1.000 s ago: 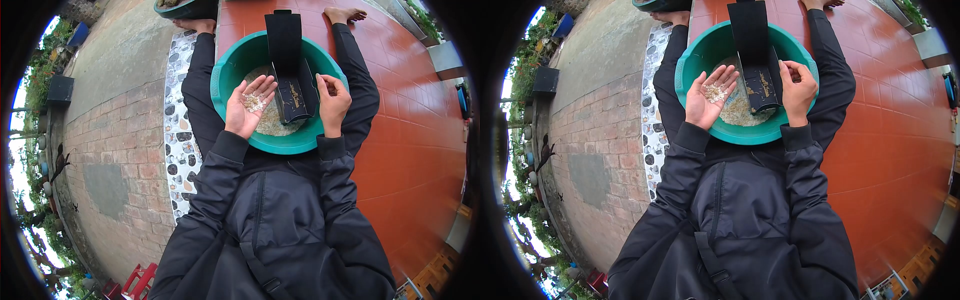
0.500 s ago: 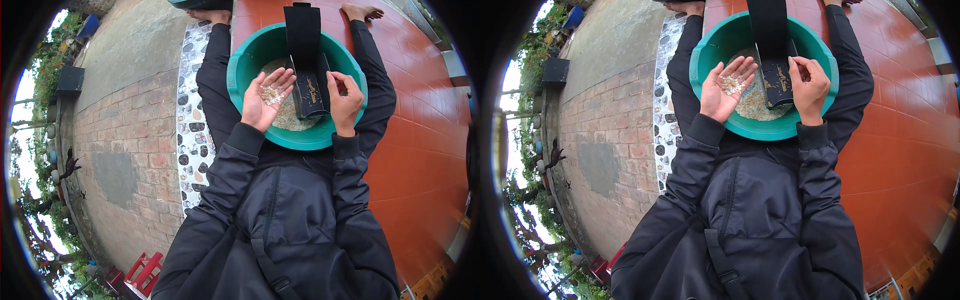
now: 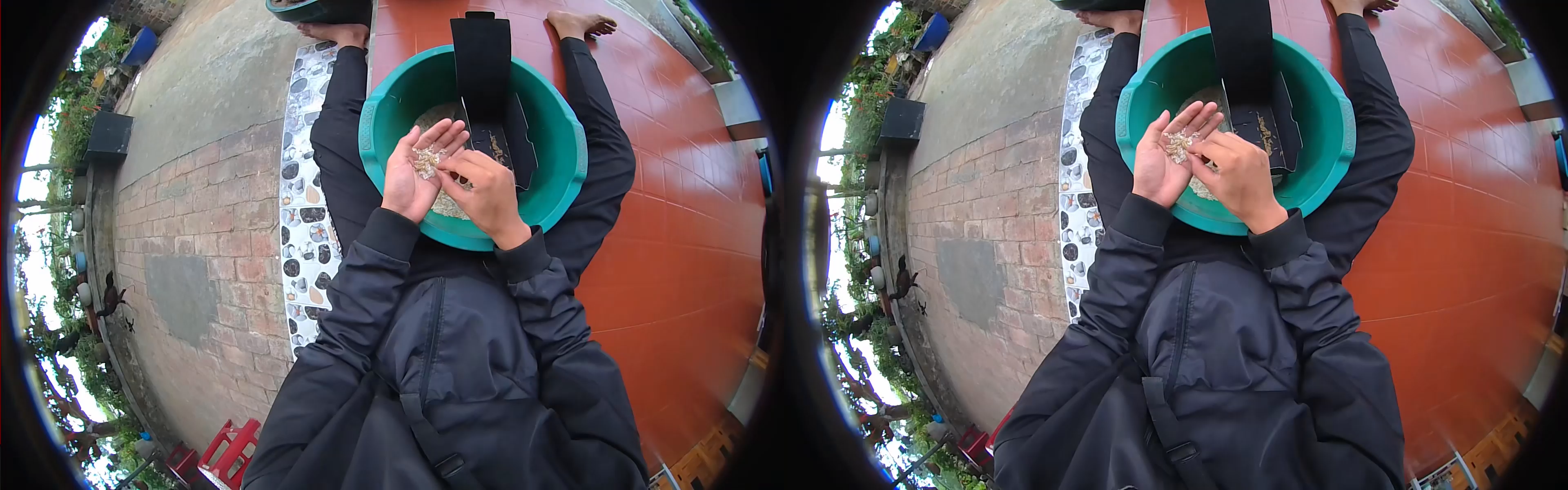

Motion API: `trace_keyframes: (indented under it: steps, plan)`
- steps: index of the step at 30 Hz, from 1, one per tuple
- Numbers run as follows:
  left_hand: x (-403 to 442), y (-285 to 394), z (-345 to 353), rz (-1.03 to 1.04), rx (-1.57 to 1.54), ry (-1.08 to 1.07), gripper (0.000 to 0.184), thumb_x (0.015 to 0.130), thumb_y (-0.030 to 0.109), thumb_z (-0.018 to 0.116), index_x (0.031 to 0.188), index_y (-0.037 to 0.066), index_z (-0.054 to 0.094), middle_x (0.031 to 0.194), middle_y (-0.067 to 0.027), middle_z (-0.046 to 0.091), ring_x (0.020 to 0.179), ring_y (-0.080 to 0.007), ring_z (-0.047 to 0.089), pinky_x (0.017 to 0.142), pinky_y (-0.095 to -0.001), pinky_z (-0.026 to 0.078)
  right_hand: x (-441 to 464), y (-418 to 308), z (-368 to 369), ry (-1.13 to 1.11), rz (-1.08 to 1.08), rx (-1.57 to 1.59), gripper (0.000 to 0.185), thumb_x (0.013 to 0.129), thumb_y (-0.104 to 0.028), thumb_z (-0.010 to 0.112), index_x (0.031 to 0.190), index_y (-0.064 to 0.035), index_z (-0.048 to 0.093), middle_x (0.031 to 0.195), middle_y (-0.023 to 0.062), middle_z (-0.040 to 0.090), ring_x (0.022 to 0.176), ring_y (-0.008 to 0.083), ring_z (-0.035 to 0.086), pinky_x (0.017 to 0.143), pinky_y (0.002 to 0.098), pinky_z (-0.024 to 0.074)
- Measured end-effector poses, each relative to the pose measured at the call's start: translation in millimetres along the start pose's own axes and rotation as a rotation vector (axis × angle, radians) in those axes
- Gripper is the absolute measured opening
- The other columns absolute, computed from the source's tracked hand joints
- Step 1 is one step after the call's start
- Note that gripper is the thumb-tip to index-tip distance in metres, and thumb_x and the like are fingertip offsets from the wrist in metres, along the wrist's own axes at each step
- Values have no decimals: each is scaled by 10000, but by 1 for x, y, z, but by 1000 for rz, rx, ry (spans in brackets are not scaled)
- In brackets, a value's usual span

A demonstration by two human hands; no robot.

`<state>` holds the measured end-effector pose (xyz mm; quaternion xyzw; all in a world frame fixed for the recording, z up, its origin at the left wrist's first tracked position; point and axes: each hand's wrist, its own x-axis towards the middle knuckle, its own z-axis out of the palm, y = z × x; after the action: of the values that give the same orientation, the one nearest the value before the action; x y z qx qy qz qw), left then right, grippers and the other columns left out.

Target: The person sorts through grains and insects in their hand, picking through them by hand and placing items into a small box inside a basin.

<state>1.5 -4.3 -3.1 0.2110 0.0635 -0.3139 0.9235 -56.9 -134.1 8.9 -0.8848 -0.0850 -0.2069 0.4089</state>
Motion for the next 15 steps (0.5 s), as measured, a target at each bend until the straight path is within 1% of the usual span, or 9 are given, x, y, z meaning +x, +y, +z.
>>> trace_keyframes:
  steps: [4, 8, 10, 15]
  plan:
    - [1, 0, 0, 1, 16, -7, 499, 1032, 315, 369, 1339, -61, 486, 1413, -223, 488, 1355, -362, 427, 1146, -446, 335, 3, 4, 0, 11, -9, -73, 135, 745, -106, 724, 879, -87, 720, 828, 39, 668, 743, 223, 638, 644, 338, 517]
    - [2, 0, 0, 0, 19, -5, 500, 1032, 317, 369, 1336, -61, 490, 1410, -221, 493, 1354, -361, 429, 1147, -447, 328, 3, 5, 1, 35, -1, -36, 133, 736, -111, 728, 867, -86, 720, 819, 39, 665, 738, 224, 631, 643, 340, 515]
    - [1, 0, 1, 2, 25, -1, 501, 1032, 318, 368, 1334, -61, 493, 1407, -220, 497, 1354, -359, 430, 1146, -445, 327, 4, 3, 1, 9, -14, -22, 131, 731, -118, 732, 857, -85, 719, 808, 38, 663, 735, 223, 626, 651, 340, 514]
    - [2, 0, 0, -4, 22, 6, 502, 1032, 322, 366, 1328, -59, 503, 1398, -218, 509, 1352, -355, 434, 1141, -443, 331, 4, 5, 2, 5, -29, -62, 131, 732, -131, 736, 854, -88, 719, 791, 30, 658, 727, 220, 620, 664, 341, 510]
